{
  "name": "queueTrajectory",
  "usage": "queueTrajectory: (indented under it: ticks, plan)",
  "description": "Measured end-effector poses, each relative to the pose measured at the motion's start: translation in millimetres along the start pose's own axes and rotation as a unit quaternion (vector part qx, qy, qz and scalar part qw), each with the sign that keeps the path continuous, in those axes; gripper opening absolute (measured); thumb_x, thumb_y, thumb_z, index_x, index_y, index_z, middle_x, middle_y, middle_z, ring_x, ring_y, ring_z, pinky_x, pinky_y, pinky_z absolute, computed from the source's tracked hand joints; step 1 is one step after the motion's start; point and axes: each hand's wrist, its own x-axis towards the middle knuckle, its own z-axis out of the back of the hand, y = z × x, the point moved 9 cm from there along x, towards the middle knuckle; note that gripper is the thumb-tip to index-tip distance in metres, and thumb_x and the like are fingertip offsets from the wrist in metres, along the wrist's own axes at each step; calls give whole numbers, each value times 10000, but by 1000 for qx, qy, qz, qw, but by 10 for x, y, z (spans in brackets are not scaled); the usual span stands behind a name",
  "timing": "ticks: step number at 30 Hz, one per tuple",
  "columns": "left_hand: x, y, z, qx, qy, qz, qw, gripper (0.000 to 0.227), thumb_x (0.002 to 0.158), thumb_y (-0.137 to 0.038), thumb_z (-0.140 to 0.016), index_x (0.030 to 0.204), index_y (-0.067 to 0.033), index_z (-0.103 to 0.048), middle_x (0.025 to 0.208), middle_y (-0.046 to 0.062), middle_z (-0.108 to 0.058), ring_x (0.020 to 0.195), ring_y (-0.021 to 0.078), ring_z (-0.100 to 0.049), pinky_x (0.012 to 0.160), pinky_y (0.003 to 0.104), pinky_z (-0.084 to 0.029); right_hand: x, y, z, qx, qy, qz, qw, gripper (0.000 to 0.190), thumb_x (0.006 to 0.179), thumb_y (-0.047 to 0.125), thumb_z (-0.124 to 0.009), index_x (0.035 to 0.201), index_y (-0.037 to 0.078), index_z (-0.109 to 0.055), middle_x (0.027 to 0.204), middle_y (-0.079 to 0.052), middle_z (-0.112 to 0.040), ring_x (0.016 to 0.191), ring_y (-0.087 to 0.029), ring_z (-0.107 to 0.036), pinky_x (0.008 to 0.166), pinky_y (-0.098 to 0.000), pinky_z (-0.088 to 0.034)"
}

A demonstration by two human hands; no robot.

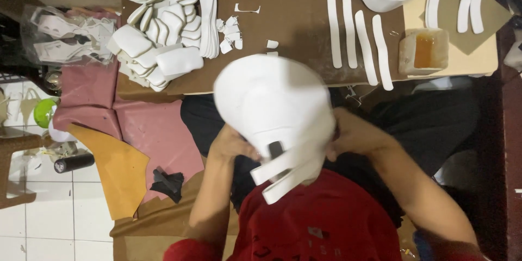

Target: The person assembles a white shoe by hand, attaching white foam strips to the heel and sides. They repeatedly pick up strips, position them on the shoe, and press them into place. The person handles multiple shoe components and foam pieces on a cluttered work surface.

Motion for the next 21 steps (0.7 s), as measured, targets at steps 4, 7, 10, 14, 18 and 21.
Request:
queueTrajectory:
  ticks: [4, 7, 10, 14, 18, 21]
  plan:
    - [-477, 311, 637, -59, -37, -10, 997, 854, 551, -24, -895, 1348, 65, -600, 1219, 254, -703, 1109, 302, -643, 998, 571, -505, 302, 289, -336, 48, 14, 11, 999, 684, 617, 580, -924, 1085, 91, -823, 962, -108, -818, 828, -220, -752, 725, -414, -629]
    - [-929, 486, 1095, -118, -83, -28, 989, 774, 656, -104, -785, 1388, 22, -566, 1264, 248, -680, 1130, 323, -645, 1028, 587, -489, 582, 687, -107, -177, -101, 1, 979, 333, 853, 210, -799, 1131, 29, -766, 1022, -191, -791, 1015, -293, -704, 923, -476, -560]
    - [-1200, 559, 1495, -174, -121, -58, 976, 702, 761, -185, -676, 1428, -21, -531, 1308, 242, -657, 1150, 344, -648, 1057, 602, -472, 976, 599, 429, -341, -238, 6, 909, 275, 906, 114, -784, 1162, 32, -724, 1001, -209, -745, 1009, -389, -717, 909, -482, -533]
    - [-1525, 756, 2016, -247, -165, -96, 950, 620, 901, -294, -532, 1481, -80, -486, 1367, 233, -627, 1178, 373, -651, 1096, 622, -449, 1701, 534, 720, -492, -245, 52, 834, 297, 999, 180, -680, 1265, 48, -665, 1146, -184, -667, 1109, -404, -648, 966, -512, -512]
    - [-745, -17, 1160, -304, -223, -51, 925, 603, 891, -184, -534, 1474, -36, -489, 1322, 250, -655, 1181, 379, -665, 1042, 607, -517, 2270, 557, 640, -529, -150, 55, 834, 251, 1055, 254, -639, 1286, 172, -693, 1141, -107, -621, 1130, -334, -604, 1005, -487, -472]
    - [-420, -268, 637, -271, -271, -6, 924, 656, 874, -97, -577, 1509, -4, -440, 1362, 274, -623, 1228, 437, -627, 1055, 672, -457, 2478, 483, 661, -567, -113, 30, 815, 221, 994, 237, -711, 1189, 132, -699, 1127, -119, -697, 1183, -323, -629, 1084, -445, -444]
